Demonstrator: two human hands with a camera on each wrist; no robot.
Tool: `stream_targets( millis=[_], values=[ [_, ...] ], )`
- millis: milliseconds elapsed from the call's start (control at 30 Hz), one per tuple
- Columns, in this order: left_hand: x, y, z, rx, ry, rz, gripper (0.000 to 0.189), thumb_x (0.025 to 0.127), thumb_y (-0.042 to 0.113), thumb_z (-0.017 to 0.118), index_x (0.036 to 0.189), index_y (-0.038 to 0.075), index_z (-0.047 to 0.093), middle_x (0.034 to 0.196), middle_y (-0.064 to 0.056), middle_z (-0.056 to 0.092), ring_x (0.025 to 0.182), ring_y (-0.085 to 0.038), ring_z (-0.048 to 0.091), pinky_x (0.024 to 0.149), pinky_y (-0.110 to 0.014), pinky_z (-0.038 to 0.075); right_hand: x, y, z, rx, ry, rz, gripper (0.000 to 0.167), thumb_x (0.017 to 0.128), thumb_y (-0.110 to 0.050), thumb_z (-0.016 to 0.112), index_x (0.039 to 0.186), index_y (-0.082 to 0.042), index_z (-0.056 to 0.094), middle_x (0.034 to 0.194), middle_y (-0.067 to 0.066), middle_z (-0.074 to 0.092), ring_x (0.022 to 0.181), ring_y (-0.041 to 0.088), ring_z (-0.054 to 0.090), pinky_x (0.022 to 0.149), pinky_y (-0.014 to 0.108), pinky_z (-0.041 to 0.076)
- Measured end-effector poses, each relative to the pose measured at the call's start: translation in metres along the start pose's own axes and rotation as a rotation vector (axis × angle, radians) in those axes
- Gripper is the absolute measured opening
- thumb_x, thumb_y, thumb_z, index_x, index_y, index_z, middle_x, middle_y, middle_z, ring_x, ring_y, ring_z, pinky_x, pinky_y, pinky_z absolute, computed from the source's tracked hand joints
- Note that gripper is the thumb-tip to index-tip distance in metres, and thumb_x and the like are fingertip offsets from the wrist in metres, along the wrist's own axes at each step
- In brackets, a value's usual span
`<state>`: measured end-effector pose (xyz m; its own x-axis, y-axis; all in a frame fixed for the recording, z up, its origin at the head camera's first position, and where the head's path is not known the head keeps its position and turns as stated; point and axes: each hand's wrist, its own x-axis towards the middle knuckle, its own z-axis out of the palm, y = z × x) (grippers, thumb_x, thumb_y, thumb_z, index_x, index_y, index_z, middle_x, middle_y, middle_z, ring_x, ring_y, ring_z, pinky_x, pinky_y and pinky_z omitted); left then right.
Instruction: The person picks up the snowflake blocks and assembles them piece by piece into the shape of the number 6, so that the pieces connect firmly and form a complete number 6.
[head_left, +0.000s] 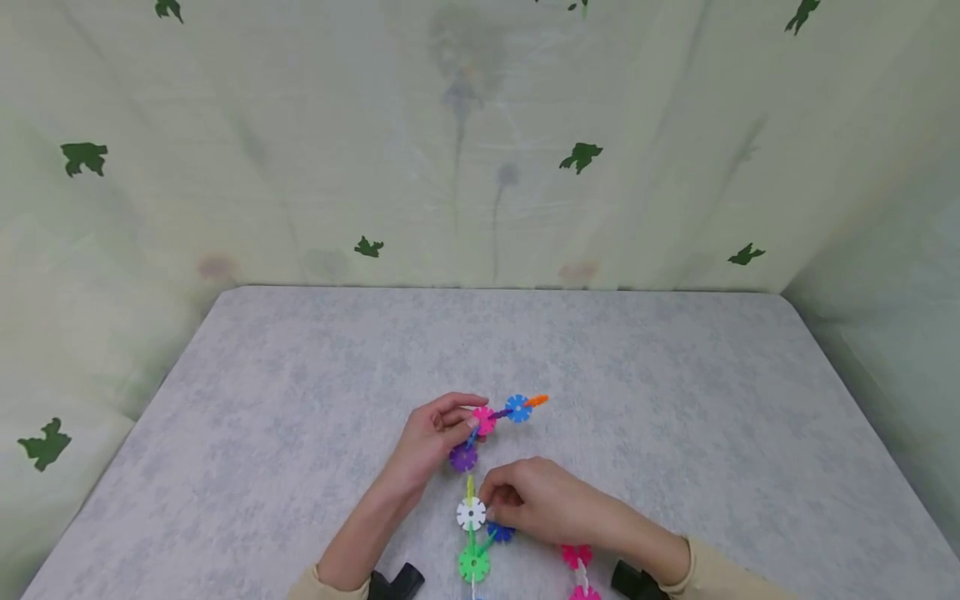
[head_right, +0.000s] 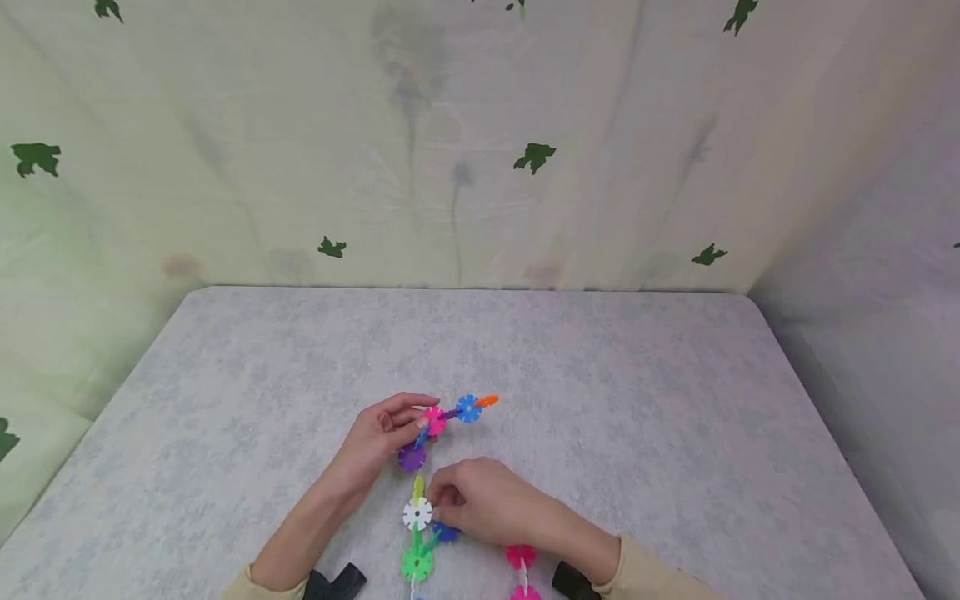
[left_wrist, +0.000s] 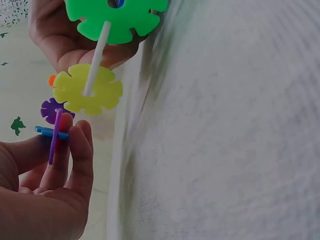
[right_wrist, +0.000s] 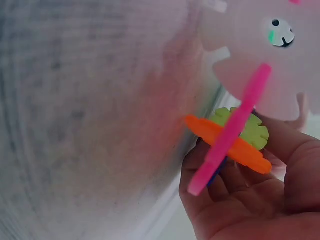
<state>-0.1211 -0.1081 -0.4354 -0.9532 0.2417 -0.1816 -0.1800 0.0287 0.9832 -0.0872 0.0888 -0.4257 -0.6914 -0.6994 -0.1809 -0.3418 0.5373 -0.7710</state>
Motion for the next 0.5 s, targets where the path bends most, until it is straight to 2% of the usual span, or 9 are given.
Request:
stream_targets(
  millis=[133, 500],
  values=[
    [0.0000, -0.0002, 0.0008, 0.002, -0.001, 0.016, 0.027, 0.095, 0.000, 0.059, 0.121, 0.002, 0.064, 0.095, -0.010, 0.071, 0.089, -0.021, 0.066, 0.077, -0.025, 0.047, -0.0025, 0.0008, -0.0003, 0.034, 0.002, -0.021, 0.008, 0.092, -0.015, 0.069, 0.094, -0.022, 0.069, 0.077, -0.018, 0.059, 0.071, -0.002, 0.055, 0.067, 0.019, 0.048],
    [-0.0011, 0.0023, 0.0052, -0.012, -0.030, 0.002, 0.026, 0.096, 0.001, 0.059, 0.122, 0.004, 0.064, 0.097, -0.011, 0.071, 0.092, -0.024, 0.067, 0.078, -0.026, 0.048, -0.0064, 0.0041, -0.0022, 0.160, 0.024, -0.035, 0.008, 0.094, -0.014, 0.067, 0.094, -0.022, 0.068, 0.079, -0.014, 0.061, 0.073, 0.002, 0.057, 0.068, 0.022, 0.050]
  ],
)
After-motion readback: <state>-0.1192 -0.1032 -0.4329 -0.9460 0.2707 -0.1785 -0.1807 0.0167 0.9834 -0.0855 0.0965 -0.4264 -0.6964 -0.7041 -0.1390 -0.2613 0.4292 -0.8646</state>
